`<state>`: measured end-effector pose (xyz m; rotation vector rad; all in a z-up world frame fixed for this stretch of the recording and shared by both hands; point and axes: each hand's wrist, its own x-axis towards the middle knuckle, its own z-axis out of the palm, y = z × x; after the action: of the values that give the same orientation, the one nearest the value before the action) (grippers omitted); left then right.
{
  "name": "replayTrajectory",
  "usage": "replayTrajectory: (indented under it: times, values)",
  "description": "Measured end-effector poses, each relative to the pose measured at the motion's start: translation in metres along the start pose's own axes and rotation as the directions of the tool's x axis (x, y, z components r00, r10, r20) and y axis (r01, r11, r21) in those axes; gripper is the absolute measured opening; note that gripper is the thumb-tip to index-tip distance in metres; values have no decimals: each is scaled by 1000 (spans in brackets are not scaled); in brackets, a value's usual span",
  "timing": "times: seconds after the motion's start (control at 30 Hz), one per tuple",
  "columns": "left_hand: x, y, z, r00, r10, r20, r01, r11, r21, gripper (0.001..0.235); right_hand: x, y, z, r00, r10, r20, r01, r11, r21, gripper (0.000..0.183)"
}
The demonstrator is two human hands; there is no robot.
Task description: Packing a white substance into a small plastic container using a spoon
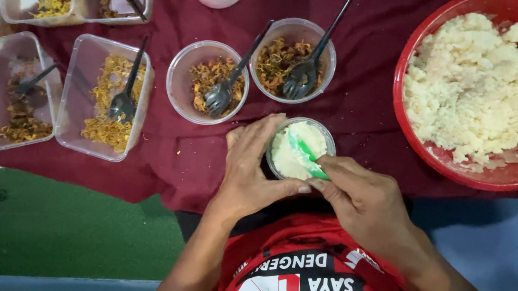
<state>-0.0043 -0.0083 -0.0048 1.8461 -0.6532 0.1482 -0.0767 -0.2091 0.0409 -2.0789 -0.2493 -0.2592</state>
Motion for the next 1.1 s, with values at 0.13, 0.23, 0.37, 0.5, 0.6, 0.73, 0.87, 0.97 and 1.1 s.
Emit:
replayTrajectory:
  times: [0.13, 0.23, 0.37, 0.5, 0.6, 0.73, 0.87, 0.97, 1.1]
  values:
    - [-1, -1, 0, 1000, -23, -3, 23, 1000, -17, 103, 2, -4, -8, 1000, -2, 12, 3, 996, -86, 14]
    - [-2, -3, 0, 999, -38, -10, 38, 999, -15, 106, 6, -8, -11, 1000, -14, 4, 14, 983, -182, 15]
    - [-2, -2, -1, 999, -54, -3, 53, 999, -11, 110, 8, -13, -14, 999, -46, -11, 42, 966, -254, 14]
    - [-1, 0, -3, 997, -65, 29, 65, 998, -7, 119, 9, -18, -13, 997, -67, 29, 72, 933, -353, 14]
    - [-1, -1, -1, 996, -80, 47, 81, 997, -1, 116, 12, -26, -5, 989, -143, 40, 147, 892, -427, 15]
    - [0, 2, -1, 996, -75, 51, 74, 997, 12, 111, 14, -29, -2, 986, -118, 119, 165, 810, -563, 13]
    - [-1, 0, -1, 994, -94, 54, 93, 996, 8, 109, 16, -29, -4, 973, -112, 202, 223, 681, -697, 16]
    - [-1, -3, -1, 993, -103, 57, 103, 995, 7, 108, 18, -30, -4, 962, -97, 257, 259, 627, -735, 19]
    - [1, 2, -5, 939, -265, 219, 213, 949, 232, 108, 35, -31, -16, 878, 45, 476, 365, 579, -729, 35]
